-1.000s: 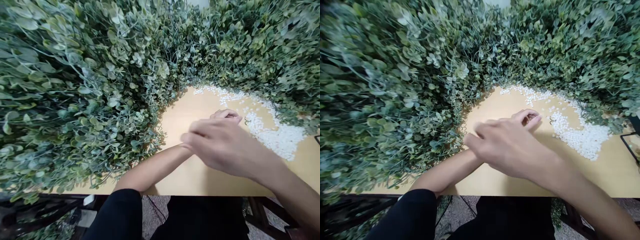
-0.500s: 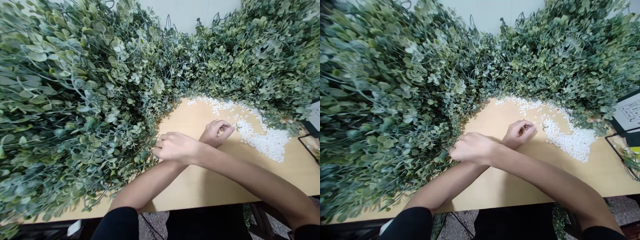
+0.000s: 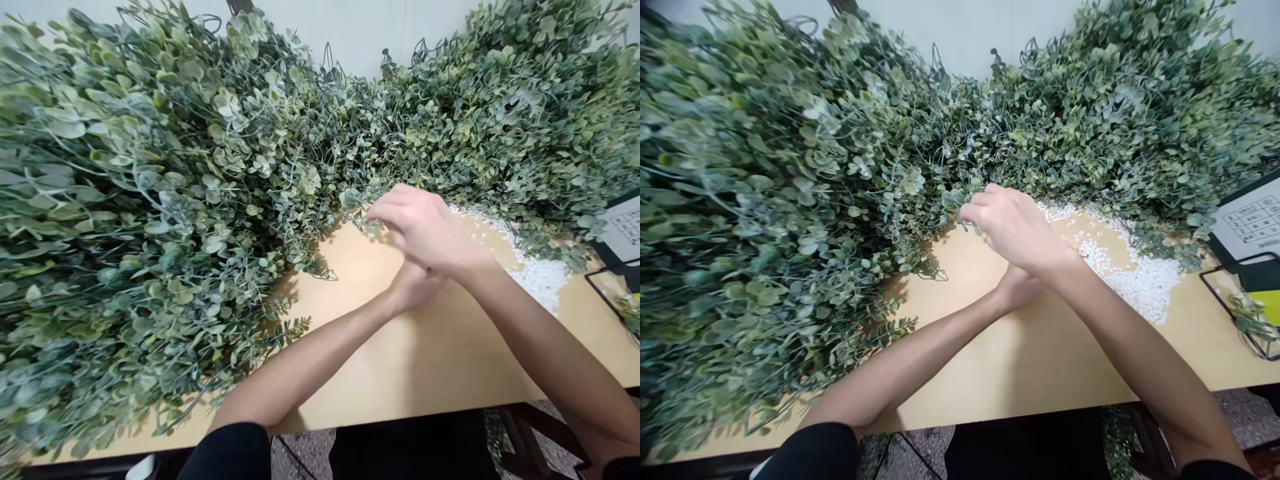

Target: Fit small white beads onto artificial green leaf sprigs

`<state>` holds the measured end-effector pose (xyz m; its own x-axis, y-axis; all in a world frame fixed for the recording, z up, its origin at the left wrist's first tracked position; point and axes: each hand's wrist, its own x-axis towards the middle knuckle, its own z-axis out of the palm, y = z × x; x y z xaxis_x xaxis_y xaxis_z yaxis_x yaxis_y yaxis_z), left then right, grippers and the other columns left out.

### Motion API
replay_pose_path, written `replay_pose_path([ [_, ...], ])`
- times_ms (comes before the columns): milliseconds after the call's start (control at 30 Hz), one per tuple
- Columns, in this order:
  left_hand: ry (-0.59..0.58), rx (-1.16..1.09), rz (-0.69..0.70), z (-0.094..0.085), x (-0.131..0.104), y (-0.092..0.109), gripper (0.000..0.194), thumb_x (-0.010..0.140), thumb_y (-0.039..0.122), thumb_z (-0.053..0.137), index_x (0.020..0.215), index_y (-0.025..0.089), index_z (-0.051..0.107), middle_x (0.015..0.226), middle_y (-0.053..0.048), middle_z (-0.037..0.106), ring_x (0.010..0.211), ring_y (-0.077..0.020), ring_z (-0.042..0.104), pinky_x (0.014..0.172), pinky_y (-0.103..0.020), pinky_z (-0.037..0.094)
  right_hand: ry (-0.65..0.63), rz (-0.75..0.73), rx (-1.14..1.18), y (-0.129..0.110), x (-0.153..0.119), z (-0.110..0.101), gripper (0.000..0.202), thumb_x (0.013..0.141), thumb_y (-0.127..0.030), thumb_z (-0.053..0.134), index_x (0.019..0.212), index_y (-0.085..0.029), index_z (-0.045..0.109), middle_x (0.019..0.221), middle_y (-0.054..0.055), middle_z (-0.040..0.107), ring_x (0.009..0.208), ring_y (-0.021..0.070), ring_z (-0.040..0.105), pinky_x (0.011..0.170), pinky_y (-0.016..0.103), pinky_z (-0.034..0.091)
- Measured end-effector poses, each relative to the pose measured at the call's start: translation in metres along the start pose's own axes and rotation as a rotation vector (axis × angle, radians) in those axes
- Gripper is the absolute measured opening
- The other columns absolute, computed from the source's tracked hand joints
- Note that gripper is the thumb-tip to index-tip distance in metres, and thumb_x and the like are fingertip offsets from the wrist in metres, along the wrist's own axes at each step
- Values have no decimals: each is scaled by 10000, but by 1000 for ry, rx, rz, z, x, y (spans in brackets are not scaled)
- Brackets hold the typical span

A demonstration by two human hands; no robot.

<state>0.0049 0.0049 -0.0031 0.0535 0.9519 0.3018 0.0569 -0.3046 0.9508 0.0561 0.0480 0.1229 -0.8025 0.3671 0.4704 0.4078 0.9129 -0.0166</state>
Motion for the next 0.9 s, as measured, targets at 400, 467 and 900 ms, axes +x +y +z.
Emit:
replay_pose_path([
  [400, 158, -250, -53, 1, -1, -11, 631, 899, 390, 761, 1434, 277, 446, 1303, -119, 627, 943, -153, 682, 761, -267, 539, 437, 141, 242, 45, -48, -1, 305, 937, -86, 544, 987, -236, 805, 998, 49, 806, 969, 234, 721, 899, 417, 582],
  [467, 187, -383, -82, 0, 0, -9, 663, 883, 427, 780, 1440, 287, 449, 1331, -122, 620, 961, -166, 699, 797, -295, 560, 481, 168, 275, 52, -66, 5, 283, 943, -108, 564, 1000, -241, 807, 1027, 60, 817, 980, 236, 744, 900, 425, 606],
  [900, 381, -609, -255, -8, 12, 1, 351, 775, 438, 852, 875, 194, 621, 891, -30, 719, 818, -163, 721, 822, -347, 602, 523, 302, 414, 68, -128, 30, 223, 858, -113, 617, 886, -243, 796, 1053, 50, 836, 1000, 250, 806, 929, 430, 651],
])
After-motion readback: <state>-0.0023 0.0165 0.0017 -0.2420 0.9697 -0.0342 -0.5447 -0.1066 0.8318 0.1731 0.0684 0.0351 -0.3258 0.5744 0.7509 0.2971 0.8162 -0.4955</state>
